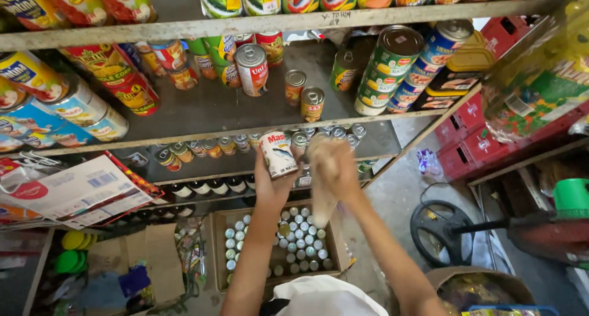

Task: Cleaning and organizing canned food items on store shelves and into boxes.

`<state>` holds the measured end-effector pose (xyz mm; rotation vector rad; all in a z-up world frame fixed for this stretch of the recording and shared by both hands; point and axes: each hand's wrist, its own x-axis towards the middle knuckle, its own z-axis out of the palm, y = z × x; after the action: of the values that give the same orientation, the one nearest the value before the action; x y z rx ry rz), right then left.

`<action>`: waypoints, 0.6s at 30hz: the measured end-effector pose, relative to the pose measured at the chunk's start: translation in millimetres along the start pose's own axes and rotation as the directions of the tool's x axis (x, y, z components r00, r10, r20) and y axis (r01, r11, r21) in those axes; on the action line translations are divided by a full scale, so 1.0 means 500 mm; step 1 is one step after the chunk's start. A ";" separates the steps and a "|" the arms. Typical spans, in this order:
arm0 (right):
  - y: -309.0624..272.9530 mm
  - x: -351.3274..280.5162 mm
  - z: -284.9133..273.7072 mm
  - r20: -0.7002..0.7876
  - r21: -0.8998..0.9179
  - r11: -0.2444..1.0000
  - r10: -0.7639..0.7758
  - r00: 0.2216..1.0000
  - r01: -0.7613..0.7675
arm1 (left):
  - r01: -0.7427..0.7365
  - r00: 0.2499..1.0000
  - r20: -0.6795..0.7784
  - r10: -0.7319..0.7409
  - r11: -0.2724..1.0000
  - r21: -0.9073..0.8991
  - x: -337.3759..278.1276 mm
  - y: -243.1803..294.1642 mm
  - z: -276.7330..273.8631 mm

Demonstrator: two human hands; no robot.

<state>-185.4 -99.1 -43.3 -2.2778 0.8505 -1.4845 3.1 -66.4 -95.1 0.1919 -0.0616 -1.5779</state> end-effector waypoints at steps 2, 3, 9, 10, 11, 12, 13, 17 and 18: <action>0.043 0.073 -0.007 -0.174 -0.089 0.996 0.007 0.985 -0.023 | 0.001 1.000 0.006 -0.001 0.999 0.051 0.004 -0.002 -0.013; 0.064 0.113 -0.010 -0.345 -0.175 0.983 -0.001 0.938 -0.063 | 0.007 1.000 0.010 -0.008 0.995 0.101 0.008 -0.003 -0.017; 0.286 0.146 0.087 -0.073 -0.533 0.846 -0.013 0.997 -0.028 | -0.087 0.994 -0.047 0.099 0.974 0.209 0.022 -0.010 -0.006; 0.277 0.155 0.080 -0.069 -0.526 0.850 -0.025 0.997 -0.015 | -0.102 0.993 -0.042 0.113 0.973 0.208 0.014 -0.004 0.007; 0.268 0.164 0.073 0.029 -0.544 0.839 0.037 0.999 -0.015 | -0.117 0.988 -0.069 0.139 0.959 0.260 0.006 0.001 0.018; 0.258 0.166 0.061 0.123 -0.566 0.824 0.105 0.987 -0.017 | -0.124 0.982 -0.097 0.161 0.942 0.311 -0.004 0.002 0.029; 0.230 0.177 0.046 0.125 -0.563 0.827 0.099 0.987 -0.011 | -0.131 0.981 -0.095 0.168 0.941 0.312 -0.005 0.006 0.033; 0.053 0.222 -0.030 0.131 -0.390 0.910 0.208 0.969 -0.142 | -0.331 0.934 0.074 0.349 0.771 0.544 -0.047 0.033 0.141; -0.007 0.240 -0.051 0.168 -0.242 0.942 0.275 0.947 -0.231 | -0.419 0.903 0.208 0.375 0.666 0.617 -0.064 0.045 0.194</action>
<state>-171.8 -168.8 57.0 -2.3103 1.2452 -1.0755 10.1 -42.9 6.7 0.6356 -0.6765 -1.0597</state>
